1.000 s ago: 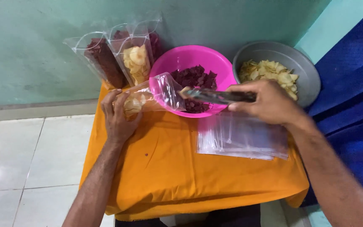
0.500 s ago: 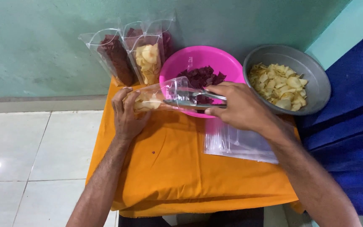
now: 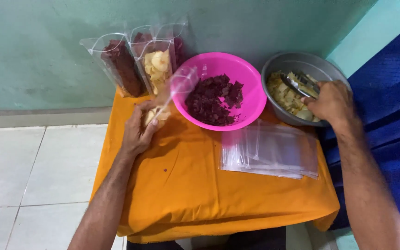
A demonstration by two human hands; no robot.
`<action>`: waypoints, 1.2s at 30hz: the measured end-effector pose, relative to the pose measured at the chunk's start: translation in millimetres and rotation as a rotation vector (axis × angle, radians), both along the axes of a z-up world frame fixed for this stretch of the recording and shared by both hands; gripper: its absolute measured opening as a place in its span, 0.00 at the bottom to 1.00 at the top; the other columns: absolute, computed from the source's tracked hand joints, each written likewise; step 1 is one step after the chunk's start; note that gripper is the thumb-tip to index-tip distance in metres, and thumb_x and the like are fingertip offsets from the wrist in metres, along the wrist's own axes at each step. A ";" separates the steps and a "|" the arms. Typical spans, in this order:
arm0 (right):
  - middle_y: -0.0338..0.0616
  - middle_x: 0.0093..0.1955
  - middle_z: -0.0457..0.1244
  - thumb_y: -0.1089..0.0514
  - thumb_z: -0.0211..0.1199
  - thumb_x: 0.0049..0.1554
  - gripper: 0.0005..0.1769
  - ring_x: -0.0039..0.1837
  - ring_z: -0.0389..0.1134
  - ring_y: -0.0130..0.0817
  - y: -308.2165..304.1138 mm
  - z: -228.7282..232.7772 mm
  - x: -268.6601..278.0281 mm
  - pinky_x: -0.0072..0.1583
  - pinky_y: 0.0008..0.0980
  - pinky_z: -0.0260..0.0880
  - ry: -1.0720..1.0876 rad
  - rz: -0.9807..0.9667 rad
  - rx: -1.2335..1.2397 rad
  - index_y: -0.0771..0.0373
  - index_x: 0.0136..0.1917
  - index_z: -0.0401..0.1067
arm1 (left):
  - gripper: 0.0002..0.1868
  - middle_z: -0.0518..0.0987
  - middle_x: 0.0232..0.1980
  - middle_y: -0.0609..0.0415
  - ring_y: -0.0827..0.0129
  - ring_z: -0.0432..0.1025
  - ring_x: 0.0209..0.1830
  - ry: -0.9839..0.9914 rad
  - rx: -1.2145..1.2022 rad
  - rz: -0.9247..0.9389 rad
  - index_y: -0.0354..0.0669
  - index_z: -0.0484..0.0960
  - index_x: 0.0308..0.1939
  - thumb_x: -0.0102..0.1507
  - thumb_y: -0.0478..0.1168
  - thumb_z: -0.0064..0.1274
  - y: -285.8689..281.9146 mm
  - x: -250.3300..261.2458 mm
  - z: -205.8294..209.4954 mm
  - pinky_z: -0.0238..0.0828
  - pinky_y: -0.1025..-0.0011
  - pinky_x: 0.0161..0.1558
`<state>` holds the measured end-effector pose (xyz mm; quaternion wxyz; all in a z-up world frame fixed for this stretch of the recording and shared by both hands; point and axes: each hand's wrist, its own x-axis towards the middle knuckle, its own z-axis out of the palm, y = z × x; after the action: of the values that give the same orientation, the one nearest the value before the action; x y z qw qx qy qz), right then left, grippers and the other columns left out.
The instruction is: Packaging different types of chips into plastic bags using tongs from various bowls.
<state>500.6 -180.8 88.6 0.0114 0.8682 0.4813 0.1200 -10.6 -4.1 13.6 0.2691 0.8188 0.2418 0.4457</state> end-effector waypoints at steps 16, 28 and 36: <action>0.48 0.46 0.68 0.54 0.69 0.60 0.15 0.55 0.71 0.49 0.9 35.0 -180.8 0.58 0.45 0.71 0.093 0.597 0.555 0.57 0.60 0.78 | 0.28 0.72 0.23 0.51 0.52 0.73 0.28 0.004 -0.298 0.178 0.45 0.69 0.32 0.49 0.51 0.77 3.2 4.3 -2.0 0.71 0.56 0.41; 0.81 0.77 0.46 0.63 0.71 0.51 0.54 0.78 0.48 0.73 74.4 -62.4 -371.0 0.77 0.60 0.48 0.612 0.776 0.483 0.80 0.80 0.43 | 0.35 0.83 0.51 0.52 0.73 0.74 0.51 -0.242 -0.439 -0.179 0.43 0.82 0.61 0.50 0.33 0.73 26.4 -9.3 -27.6 0.75 0.69 0.55; 0.55 0.63 0.66 0.38 0.76 0.50 0.40 0.67 0.67 0.57 108.6 -108.3 -349.9 0.66 0.51 0.68 0.924 0.584 0.681 0.52 0.70 0.67 | 0.36 0.75 0.50 0.47 0.63 0.71 0.54 -0.373 -0.492 -0.218 0.38 0.70 0.52 0.48 0.38 0.78 -1.5 -1.4 -1.1 0.73 0.65 0.56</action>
<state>150.6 -72.2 -19.7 -0.5066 0.6186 0.5881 -0.1219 -12.1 -5.6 12.6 0.5447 0.6545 0.1997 0.4848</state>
